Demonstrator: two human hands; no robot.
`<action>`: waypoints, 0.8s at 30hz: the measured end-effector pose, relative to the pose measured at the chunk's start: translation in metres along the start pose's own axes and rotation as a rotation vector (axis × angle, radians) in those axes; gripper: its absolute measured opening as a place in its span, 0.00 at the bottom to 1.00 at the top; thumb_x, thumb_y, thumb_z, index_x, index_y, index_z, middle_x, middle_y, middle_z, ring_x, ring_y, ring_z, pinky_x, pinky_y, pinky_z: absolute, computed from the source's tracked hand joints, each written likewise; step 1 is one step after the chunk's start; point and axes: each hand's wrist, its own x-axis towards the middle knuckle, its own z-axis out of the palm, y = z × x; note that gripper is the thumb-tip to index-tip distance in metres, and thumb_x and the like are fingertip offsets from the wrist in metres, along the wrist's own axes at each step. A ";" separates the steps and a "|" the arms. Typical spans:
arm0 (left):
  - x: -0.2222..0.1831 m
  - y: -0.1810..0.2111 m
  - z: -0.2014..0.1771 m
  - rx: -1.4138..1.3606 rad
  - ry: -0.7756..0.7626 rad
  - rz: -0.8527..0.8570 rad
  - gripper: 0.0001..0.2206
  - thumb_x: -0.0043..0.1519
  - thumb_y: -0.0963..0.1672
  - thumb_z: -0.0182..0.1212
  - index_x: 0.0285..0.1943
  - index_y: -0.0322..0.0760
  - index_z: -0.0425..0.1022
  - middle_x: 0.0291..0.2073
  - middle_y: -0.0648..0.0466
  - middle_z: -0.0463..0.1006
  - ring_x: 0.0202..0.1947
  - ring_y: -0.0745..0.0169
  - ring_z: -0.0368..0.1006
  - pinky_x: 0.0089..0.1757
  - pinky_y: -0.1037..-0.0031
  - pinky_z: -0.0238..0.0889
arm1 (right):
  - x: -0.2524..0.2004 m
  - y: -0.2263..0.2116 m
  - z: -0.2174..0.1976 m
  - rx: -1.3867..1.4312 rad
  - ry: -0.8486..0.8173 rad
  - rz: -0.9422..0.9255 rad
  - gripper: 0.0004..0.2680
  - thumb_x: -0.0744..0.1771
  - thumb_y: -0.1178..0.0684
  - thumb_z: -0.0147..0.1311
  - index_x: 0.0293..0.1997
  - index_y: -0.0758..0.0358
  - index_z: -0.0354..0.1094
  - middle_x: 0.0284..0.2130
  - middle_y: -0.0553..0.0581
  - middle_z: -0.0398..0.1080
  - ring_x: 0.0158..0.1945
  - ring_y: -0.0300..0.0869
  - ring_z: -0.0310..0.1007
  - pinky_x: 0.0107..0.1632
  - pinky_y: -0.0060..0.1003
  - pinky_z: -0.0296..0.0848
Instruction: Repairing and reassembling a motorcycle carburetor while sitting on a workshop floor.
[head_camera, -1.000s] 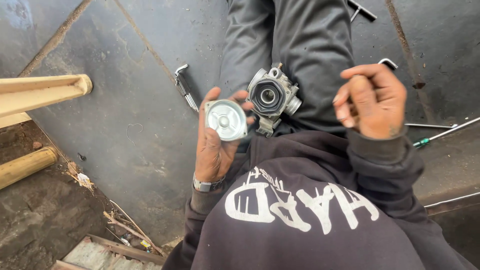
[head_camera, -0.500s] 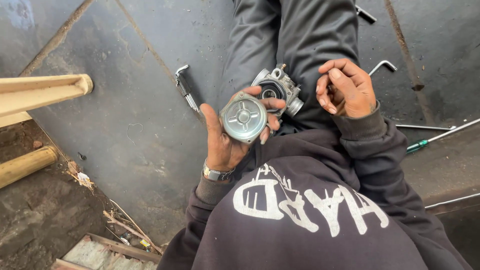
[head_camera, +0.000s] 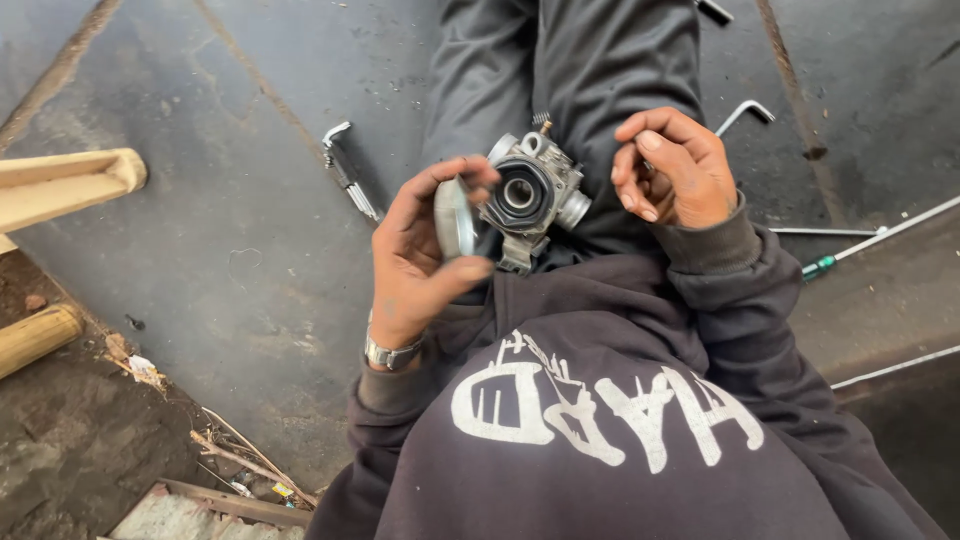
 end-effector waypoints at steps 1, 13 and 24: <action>0.004 0.006 0.005 0.282 0.006 0.052 0.37 0.60 0.51 0.76 0.73 0.27 0.64 0.62 0.37 0.71 0.62 0.52 0.72 0.63 0.67 0.67 | 0.002 0.000 0.000 -0.018 -0.009 -0.010 0.07 0.74 0.58 0.42 0.54 0.71 0.65 0.33 0.63 0.71 0.27 0.39 0.68 0.25 0.27 0.62; 0.042 0.004 0.034 1.358 -0.143 0.318 0.35 0.55 0.47 0.78 0.68 0.27 0.66 0.58 0.42 0.69 0.60 0.42 0.68 0.65 0.52 0.57 | 0.012 -0.005 0.003 -0.036 -0.016 0.035 0.07 0.74 0.57 0.42 0.53 0.71 0.65 0.32 0.62 0.71 0.27 0.38 0.69 0.24 0.26 0.61; 0.044 -0.009 0.022 1.277 -0.096 0.215 0.36 0.54 0.48 0.77 0.69 0.30 0.66 0.61 0.41 0.68 0.60 0.40 0.67 0.58 0.58 0.63 | 0.010 -0.013 0.011 -0.093 -0.026 0.029 0.12 0.73 0.56 0.40 0.59 0.73 0.66 0.37 0.66 0.73 0.29 0.40 0.72 0.26 0.27 0.64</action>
